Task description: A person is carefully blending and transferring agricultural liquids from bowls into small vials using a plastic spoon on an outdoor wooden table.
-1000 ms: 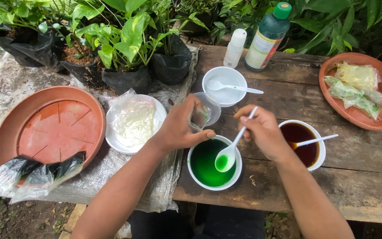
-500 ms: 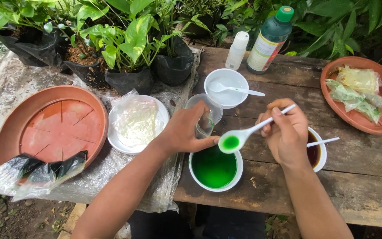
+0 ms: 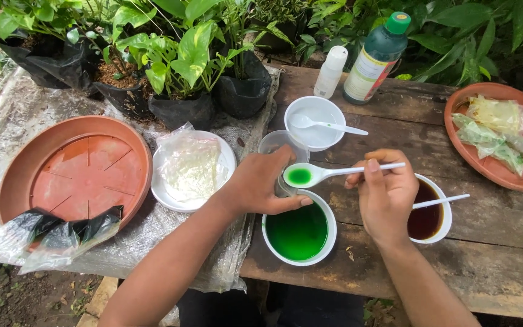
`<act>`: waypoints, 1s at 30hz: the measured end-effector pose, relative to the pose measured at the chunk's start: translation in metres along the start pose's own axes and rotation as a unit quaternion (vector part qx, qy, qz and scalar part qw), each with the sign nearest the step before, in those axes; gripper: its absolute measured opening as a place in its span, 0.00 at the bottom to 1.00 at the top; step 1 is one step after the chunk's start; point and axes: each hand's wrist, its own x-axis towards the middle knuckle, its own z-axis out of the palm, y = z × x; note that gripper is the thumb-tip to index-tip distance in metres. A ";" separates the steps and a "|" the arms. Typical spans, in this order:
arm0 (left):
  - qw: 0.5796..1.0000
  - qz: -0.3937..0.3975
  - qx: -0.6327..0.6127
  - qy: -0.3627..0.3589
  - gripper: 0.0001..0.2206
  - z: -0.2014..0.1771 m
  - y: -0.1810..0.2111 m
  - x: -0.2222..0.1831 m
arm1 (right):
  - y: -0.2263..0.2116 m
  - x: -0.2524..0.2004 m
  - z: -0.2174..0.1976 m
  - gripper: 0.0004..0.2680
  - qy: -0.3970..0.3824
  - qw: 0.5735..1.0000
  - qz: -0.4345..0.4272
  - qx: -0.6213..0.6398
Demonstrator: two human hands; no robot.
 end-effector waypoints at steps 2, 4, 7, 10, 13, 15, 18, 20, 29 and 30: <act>1.000 -0.001 0.002 -0.001 0.29 0.000 -0.001 0.000 | -0.008 -0.003 0.006 0.06 -0.004 0.999 -0.024 -0.045; 1.000 -0.002 0.003 -0.002 0.30 0.001 -0.001 0.000 | -0.013 -0.008 0.011 0.07 -0.007 0.995 -0.049 -0.090; 1.000 -0.002 0.025 -0.008 0.31 0.002 -0.003 -0.001 | -0.013 -0.012 0.018 0.06 -0.030 0.973 -0.184 -0.139; 0.999 -0.003 0.037 -0.011 0.31 0.004 -0.005 -0.001 | -0.004 -0.019 0.015 0.06 -0.076 0.936 -0.315 -0.138; 0.999 -0.004 0.040 -0.015 0.32 0.005 -0.009 -0.001 | -0.005 -0.026 0.010 0.05 -0.139 0.894 -0.349 -0.245; 0.995 0.034 0.090 -0.011 0.30 0.008 -0.015 -0.001 | -0.018 -0.026 0.018 0.04 -0.184 0.820 -0.453 -0.296; 0.995 0.054 0.087 0.008 0.32 0.007 -0.015 -0.001 | -0.011 -0.032 0.013 0.05 -0.127 0.926 -0.296 -0.198; 0.998 0.039 0.028 0.029 0.31 0.009 -0.015 -0.002 | -0.005 -0.016 0.009 0.07 -0.063 0.956 -0.250 -0.137; 0.978 0.070 -0.116 0.161 0.28 0.016 -0.038 -0.002 | 0.029 0.007 -0.010 0.06 0.019 0.997 0.039 0.057; 0.969 0.091 -0.133 0.188 0.27 0.014 -0.037 -0.001 | 0.038 0.008 -0.014 0.07 -0.008 0.997 0.057 0.042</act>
